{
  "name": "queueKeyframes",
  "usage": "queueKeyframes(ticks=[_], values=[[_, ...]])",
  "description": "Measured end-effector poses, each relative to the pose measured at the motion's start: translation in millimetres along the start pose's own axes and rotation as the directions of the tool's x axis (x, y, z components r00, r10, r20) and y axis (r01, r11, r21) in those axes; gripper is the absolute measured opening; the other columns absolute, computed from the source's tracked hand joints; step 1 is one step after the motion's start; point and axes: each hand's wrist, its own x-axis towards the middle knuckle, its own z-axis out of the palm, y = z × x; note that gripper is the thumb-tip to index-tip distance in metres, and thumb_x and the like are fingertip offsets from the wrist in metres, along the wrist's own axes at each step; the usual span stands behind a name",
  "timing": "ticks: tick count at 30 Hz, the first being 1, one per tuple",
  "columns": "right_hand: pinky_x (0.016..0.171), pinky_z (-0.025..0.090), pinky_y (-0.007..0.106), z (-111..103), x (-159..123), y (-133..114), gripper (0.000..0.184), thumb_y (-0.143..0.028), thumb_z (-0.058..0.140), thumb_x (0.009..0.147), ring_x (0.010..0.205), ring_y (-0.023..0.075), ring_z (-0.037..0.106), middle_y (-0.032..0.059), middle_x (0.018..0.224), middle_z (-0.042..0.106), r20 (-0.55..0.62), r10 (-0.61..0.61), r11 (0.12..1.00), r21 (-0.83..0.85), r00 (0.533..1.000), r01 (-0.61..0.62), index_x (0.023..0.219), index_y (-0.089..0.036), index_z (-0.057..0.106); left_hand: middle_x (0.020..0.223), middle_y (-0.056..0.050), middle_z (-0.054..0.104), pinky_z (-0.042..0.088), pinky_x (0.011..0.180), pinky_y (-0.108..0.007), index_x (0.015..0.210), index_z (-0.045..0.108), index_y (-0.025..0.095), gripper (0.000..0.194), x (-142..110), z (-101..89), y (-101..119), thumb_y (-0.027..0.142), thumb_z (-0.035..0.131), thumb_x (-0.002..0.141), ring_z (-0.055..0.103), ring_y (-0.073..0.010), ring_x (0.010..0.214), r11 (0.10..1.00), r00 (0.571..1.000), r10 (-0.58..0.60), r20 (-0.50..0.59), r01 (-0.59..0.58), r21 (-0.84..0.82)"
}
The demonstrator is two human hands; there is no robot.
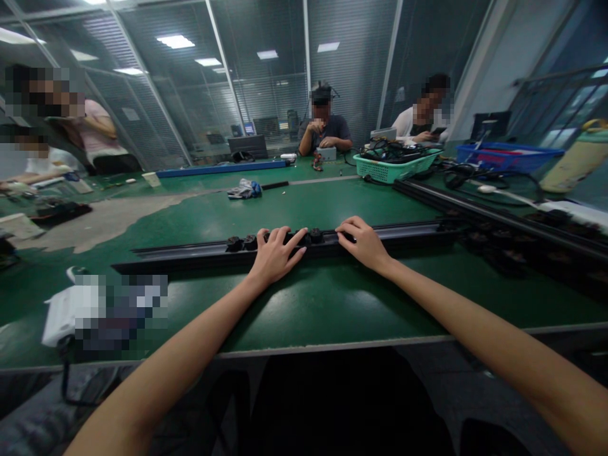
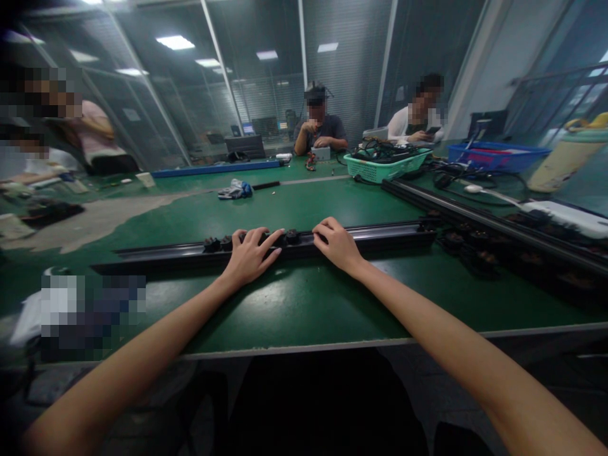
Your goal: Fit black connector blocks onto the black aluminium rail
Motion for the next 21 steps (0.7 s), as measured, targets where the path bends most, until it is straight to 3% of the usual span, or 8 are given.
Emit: queueKeyframes(ticks=[21], values=[[0.082,0.049,0.037,-9.2,-1.5,4.0,0.021,-0.031,0.052,0.092,0.093,0.0225,0.060,0.0096,0.103,0.061,-0.006,0.030,1.000,-0.009,1.000,-0.030,0.095,-0.023,0.070,0.132,-0.012,0.050,0.020,0.106,-0.054,0.151,0.036,0.034,0.053,0.4,-1.2,-0.3,0.050,0.025,0.101,0.044,-0.0300,0.121,1.000,1.000,0.000,0.011,0.000,-0.012]])
